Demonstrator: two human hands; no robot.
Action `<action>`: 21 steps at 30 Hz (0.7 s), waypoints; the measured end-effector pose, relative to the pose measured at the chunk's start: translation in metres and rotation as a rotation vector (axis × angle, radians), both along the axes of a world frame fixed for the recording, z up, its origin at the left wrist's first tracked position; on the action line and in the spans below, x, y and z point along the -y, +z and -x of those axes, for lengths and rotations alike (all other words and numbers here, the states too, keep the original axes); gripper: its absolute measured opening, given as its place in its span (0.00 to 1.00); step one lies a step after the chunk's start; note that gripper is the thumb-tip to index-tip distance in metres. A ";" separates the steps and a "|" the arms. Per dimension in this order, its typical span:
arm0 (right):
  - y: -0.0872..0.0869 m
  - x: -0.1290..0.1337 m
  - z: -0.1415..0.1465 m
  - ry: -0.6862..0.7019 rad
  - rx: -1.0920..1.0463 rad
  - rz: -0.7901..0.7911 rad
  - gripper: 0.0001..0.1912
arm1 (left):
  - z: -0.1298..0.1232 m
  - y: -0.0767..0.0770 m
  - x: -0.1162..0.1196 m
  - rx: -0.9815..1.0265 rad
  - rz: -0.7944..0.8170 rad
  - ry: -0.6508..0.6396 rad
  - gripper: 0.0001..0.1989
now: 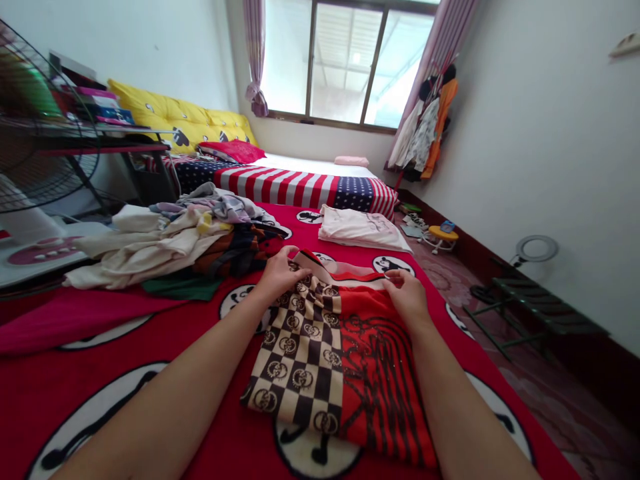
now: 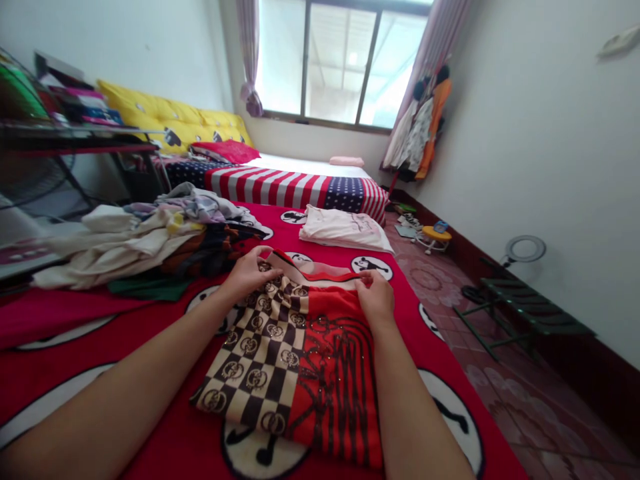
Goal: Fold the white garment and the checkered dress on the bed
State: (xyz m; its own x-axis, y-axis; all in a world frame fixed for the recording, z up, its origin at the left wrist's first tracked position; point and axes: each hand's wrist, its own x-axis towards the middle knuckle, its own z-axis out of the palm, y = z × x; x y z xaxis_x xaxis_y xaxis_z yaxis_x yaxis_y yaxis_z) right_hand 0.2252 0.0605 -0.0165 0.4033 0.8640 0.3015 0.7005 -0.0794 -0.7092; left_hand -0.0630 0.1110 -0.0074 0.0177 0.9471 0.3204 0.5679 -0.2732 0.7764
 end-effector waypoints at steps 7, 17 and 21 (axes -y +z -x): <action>0.012 0.012 0.012 -0.038 0.394 0.207 0.17 | -0.004 -0.006 0.001 -0.136 -0.142 0.032 0.26; 0.000 0.002 0.010 -0.030 -0.482 -0.173 0.09 | 0.004 -0.006 -0.005 0.052 -0.132 0.110 0.13; -0.001 -0.003 0.011 -0.041 -0.457 -0.129 0.12 | 0.000 0.000 0.001 -0.041 -0.351 0.164 0.16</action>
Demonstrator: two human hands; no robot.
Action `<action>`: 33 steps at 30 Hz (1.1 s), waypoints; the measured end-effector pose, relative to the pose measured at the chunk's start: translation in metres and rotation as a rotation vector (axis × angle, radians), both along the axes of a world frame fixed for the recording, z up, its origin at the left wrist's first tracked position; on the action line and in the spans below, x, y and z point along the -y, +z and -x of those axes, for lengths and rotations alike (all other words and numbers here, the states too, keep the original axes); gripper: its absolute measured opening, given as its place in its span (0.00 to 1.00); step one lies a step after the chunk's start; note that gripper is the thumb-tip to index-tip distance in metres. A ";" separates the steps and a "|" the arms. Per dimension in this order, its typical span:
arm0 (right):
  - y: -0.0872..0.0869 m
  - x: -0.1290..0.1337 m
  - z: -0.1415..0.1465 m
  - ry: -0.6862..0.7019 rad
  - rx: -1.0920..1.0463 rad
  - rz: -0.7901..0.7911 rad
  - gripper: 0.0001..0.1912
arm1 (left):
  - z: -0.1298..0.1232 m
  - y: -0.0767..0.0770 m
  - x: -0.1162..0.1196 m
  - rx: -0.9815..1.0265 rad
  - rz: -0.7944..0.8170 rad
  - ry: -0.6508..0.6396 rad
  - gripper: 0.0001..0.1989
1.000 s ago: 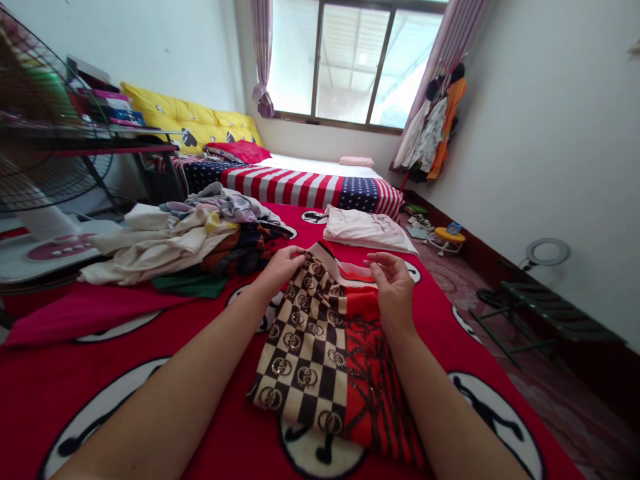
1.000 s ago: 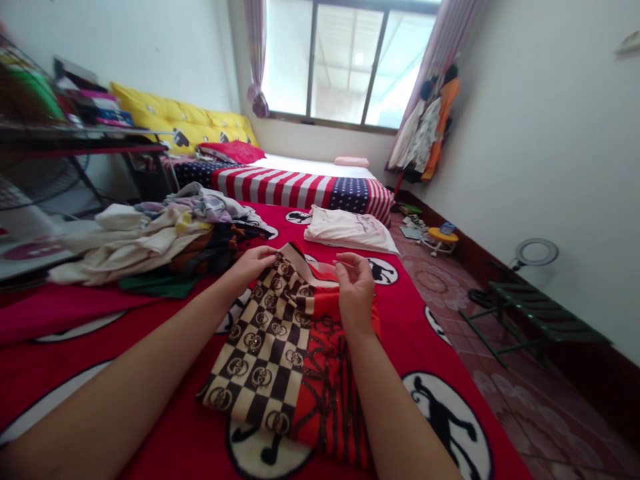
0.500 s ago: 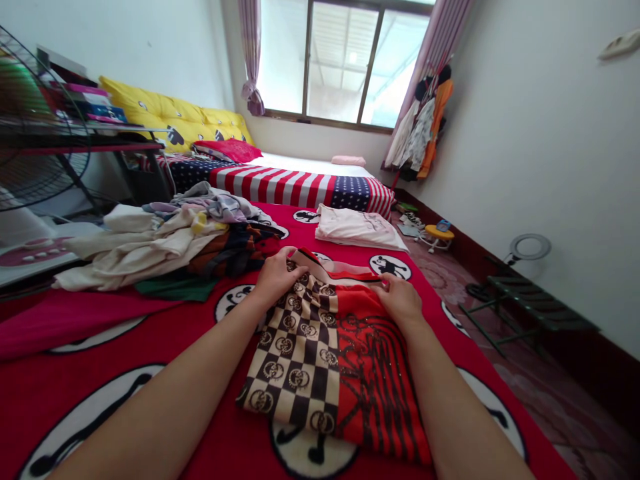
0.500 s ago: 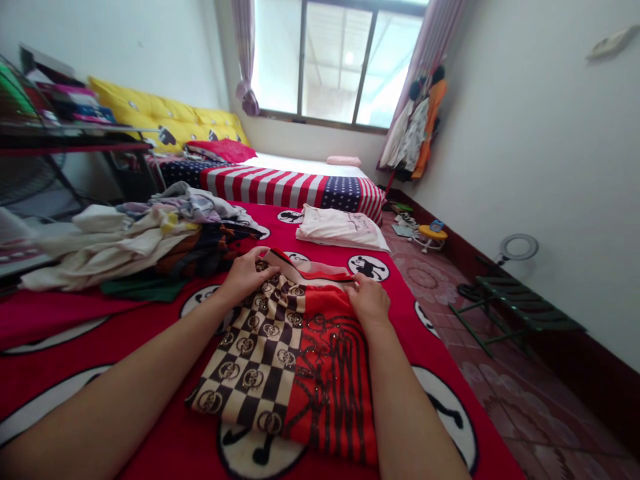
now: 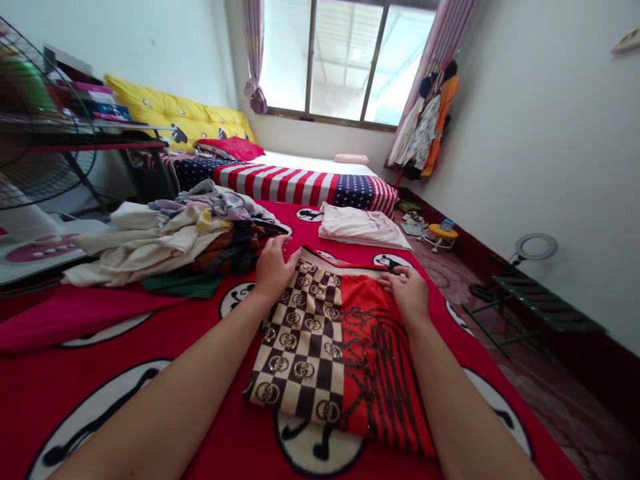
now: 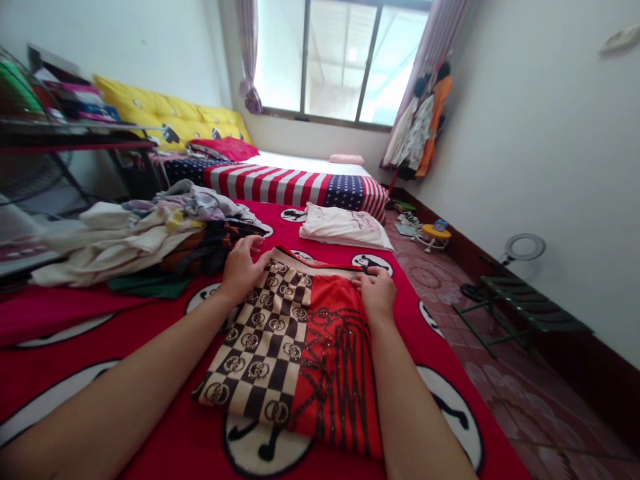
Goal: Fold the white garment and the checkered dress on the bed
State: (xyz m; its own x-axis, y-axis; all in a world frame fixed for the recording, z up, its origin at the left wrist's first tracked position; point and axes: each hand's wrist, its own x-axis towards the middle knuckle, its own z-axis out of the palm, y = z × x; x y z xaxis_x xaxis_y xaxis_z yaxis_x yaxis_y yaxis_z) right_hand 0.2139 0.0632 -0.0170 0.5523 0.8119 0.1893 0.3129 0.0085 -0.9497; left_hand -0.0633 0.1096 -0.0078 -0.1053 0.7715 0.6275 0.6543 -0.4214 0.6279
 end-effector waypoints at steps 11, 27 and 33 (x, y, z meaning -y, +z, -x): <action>-0.002 0.009 0.020 0.394 0.940 0.331 0.30 | -0.016 -0.013 0.012 -0.694 0.280 -0.400 0.30; 0.041 0.102 0.057 0.532 1.014 -0.059 0.21 | -0.001 -0.024 0.000 0.035 0.125 -0.371 0.20; 0.009 0.176 0.098 0.692 1.231 -0.096 0.33 | 0.007 -0.027 -0.010 0.285 0.117 -0.237 0.15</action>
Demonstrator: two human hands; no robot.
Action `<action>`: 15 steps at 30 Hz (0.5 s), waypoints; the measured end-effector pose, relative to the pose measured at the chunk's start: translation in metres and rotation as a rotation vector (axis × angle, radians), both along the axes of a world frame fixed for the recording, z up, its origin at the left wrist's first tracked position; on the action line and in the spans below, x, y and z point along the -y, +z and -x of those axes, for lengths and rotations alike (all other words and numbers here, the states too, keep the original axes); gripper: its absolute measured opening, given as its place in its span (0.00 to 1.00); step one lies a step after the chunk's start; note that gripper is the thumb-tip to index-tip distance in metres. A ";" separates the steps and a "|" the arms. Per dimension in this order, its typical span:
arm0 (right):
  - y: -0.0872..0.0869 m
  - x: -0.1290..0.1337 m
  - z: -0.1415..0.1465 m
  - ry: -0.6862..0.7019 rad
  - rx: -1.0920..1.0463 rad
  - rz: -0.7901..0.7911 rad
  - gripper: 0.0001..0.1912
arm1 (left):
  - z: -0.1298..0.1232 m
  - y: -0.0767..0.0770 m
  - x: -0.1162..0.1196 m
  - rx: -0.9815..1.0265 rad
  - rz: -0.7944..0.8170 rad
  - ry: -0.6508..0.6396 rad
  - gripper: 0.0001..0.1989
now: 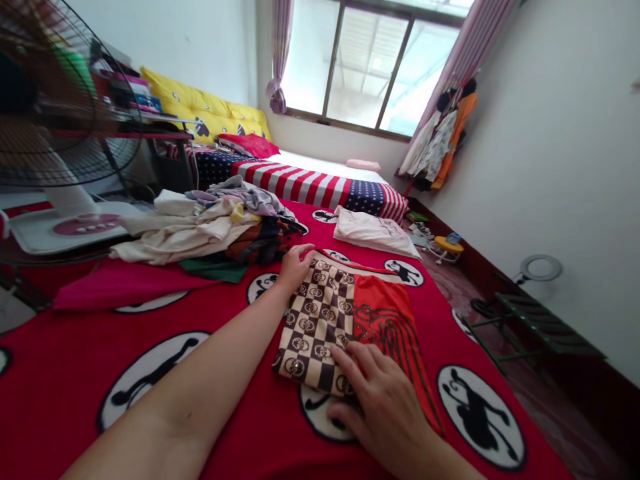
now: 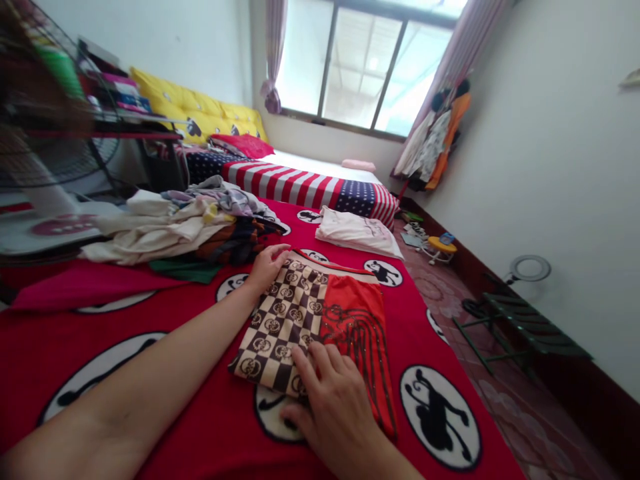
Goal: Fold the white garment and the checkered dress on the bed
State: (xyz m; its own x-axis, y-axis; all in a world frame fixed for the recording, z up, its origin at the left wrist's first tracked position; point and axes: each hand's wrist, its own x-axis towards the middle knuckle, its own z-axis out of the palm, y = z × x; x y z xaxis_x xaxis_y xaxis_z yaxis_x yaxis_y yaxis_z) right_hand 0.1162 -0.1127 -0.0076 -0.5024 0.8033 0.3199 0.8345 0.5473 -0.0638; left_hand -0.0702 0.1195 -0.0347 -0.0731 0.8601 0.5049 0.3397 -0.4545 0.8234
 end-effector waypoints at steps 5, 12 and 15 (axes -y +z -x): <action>-0.018 -0.025 0.003 0.026 0.142 -0.160 0.21 | 0.002 -0.004 -0.003 0.090 0.057 0.011 0.15; 0.017 -0.059 -0.006 0.037 -0.354 0.277 0.12 | 0.003 -0.006 -0.006 0.153 0.085 0.021 0.13; 0.046 -0.074 -0.005 -0.127 -0.825 0.512 0.14 | 0.004 -0.005 -0.007 0.167 0.101 0.027 0.13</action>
State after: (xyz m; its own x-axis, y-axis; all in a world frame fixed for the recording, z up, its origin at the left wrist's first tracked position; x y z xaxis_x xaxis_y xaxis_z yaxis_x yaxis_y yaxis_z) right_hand 0.1216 -0.0388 0.0380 -0.1777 0.9755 0.1296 0.4718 0.2000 -0.8587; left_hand -0.0738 0.1264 -0.0401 -0.1725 0.9023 0.3952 0.2053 -0.3594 0.9103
